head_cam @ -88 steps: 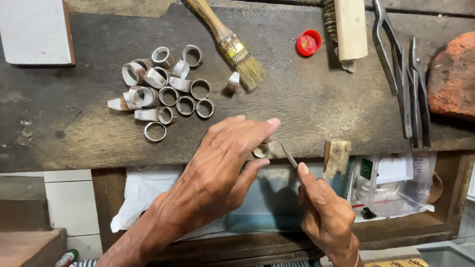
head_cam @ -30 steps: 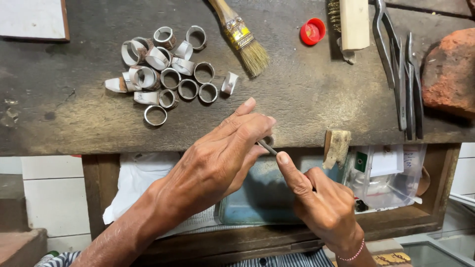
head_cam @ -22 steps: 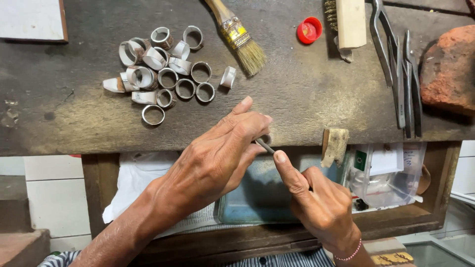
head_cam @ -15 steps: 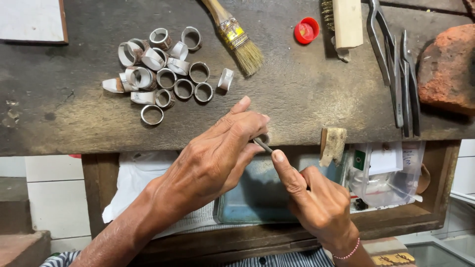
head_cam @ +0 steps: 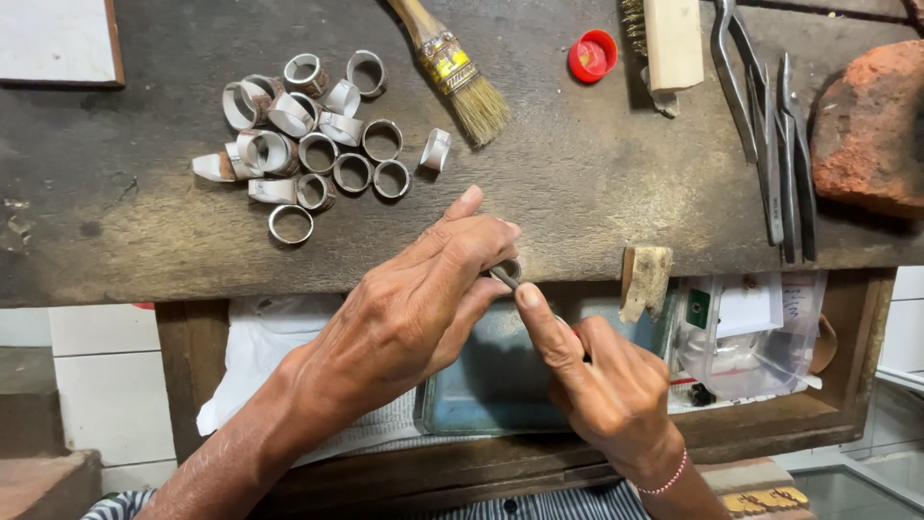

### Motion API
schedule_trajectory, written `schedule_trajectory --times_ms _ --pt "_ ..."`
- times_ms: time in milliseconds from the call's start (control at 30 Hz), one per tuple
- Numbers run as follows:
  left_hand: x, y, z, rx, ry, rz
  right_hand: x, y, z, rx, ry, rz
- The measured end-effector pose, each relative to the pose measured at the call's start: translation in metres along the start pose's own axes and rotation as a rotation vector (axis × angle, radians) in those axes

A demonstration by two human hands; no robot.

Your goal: Filing the inner surface of a metal ring to smooth it using a needle file at a jewelry workbench.

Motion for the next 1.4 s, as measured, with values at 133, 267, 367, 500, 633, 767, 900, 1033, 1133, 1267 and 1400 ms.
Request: schedule_trajectory --times_ms 133,267,367,500,633,767,900,1033,1133,1267,1400 --pt "0.000 0.003 0.000 0.012 0.001 0.006 0.012 0.001 -0.001 0.096 -0.023 -0.004" --pt "-0.001 0.004 -0.001 0.023 0.005 0.015 0.002 0.009 0.007 0.205 -0.081 0.004" --pt "-0.001 0.005 -0.002 0.022 -0.011 0.014 -0.016 0.009 0.008 0.180 -0.133 0.045" --pt "-0.002 0.005 -0.002 0.022 -0.024 0.021 -0.028 0.008 0.013 0.157 -0.170 0.053" --pt "-0.003 0.004 -0.002 0.030 -0.021 0.024 -0.027 0.006 0.010 0.170 -0.132 0.023" --pt "-0.002 0.005 -0.002 0.022 -0.021 0.021 -0.030 0.000 0.013 0.155 -0.110 -0.011" --pt "-0.005 0.003 -0.004 0.058 -0.014 0.016 -0.019 -0.001 0.011 0.082 -0.054 -0.015" --pt "-0.005 0.002 -0.004 0.018 -0.014 0.015 0.000 0.001 0.004 0.102 -0.025 -0.031" --pt "-0.003 0.002 -0.002 0.007 -0.013 0.014 0.007 0.010 0.002 0.109 -0.030 -0.021" --pt "-0.004 0.003 -0.004 0.023 -0.025 0.049 -0.004 0.016 0.009 0.155 -0.074 0.004" --pt "-0.005 0.003 -0.005 0.006 -0.026 0.042 -0.016 0.017 0.011 0.098 -0.101 0.018"
Point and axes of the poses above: each hand's wrist, its own x-axis towards the middle knuckle, its own y-axis out of the back of the hand, z = x × y, the point moved 4 cm from there along x, towards the middle knuckle, and after that the axes turned 7 degrees about -y, right-handed, at the moved point
